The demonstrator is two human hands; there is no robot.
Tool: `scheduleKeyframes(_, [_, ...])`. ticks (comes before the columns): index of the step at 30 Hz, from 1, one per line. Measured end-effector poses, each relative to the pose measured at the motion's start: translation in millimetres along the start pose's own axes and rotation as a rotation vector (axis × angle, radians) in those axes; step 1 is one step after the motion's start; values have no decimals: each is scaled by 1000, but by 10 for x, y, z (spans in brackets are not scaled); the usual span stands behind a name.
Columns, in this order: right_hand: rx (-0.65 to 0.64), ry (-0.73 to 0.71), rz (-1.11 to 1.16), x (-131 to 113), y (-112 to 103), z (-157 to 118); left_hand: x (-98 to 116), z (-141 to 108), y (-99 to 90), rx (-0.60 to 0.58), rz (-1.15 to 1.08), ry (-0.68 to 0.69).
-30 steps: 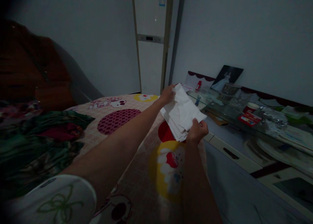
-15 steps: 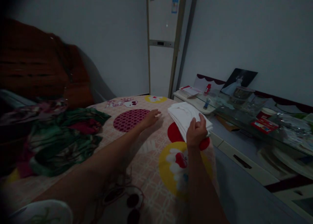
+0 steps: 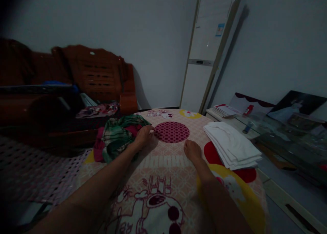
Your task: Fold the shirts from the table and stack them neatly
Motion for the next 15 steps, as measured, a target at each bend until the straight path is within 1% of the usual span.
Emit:
scheduleKeyframes(2, [37, 66, -3, -53, 13, 83, -113, -3, 2, 33, 131, -32])
scheduleKeyframes(4, [86, 90, 15, -88, 56, 116, -161, -23, 53, 3, 239, -23])
scheduleKeyframes(7, [139, 30, 96, -66, 140, 91, -135, -57, 104, -21, 257, 3])
scheduleKeyframes(9, [165, -26, 155, -10, 180, 57, -85, -69, 85, -30, 246, 23])
scheduleKeyframes(11, [182, -49, 205, 46, 202, 36, -32, -84, 24, -105, 245, 77])
scheduleKeyframes(14, [190, -47, 202, 76, 216, 40, 17, -144, -136, -325, 260, 192])
scheduleKeyframes(15, [190, -44, 188, 71, 218, 46, 18, -173, -198, -401, 270, 211])
Point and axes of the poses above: each hand's wrist, its own z-axis towards the middle knuckle, its own y-axis out of the palm, x = y × z, the point moved 3 cm from there along z, towards the middle knuckle, and after that the axes turned 12 degrees about -y, right-handed, at the moved point
